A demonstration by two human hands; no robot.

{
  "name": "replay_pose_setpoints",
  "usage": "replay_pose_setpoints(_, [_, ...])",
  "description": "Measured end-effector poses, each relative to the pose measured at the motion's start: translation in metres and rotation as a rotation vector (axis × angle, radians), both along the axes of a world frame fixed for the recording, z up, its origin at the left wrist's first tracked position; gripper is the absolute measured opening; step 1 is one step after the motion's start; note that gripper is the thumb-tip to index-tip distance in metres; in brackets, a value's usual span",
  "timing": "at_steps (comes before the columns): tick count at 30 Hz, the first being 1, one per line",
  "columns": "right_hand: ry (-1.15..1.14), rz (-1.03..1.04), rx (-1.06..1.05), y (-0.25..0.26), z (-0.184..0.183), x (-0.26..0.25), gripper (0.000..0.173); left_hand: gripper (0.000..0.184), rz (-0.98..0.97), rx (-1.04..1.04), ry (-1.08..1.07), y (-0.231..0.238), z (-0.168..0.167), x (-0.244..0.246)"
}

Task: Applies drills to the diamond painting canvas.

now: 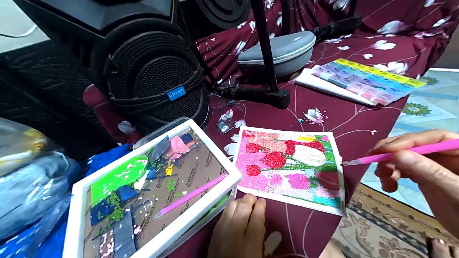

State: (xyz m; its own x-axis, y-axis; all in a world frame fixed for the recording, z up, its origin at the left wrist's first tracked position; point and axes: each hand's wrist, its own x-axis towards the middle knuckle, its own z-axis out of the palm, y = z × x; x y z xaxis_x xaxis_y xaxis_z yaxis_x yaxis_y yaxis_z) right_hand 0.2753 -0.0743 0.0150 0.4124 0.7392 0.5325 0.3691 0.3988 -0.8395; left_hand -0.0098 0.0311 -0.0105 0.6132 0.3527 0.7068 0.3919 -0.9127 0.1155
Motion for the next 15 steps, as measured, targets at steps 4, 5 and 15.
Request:
replay_pose_setpoints(4, [0.047, 0.065, -0.001, -0.017, -0.022, -0.006, 0.009, 0.018, 0.016, 0.008, 0.038, 0.004, -0.011, 0.002])
replay_pose_setpoints(5, [0.067, 0.081, -0.01, -0.022, -0.028, -0.007, 0.009, 0.018, 0.028, 0.005, 0.047, 0.004, -0.012, 0.003])
replay_pose_setpoints(15, [0.188, 0.036, -0.076, -0.063, -0.04, 0.001, 0.007, 0.027, -0.069, -0.181, -0.145, 0.006, 0.0, -0.019])
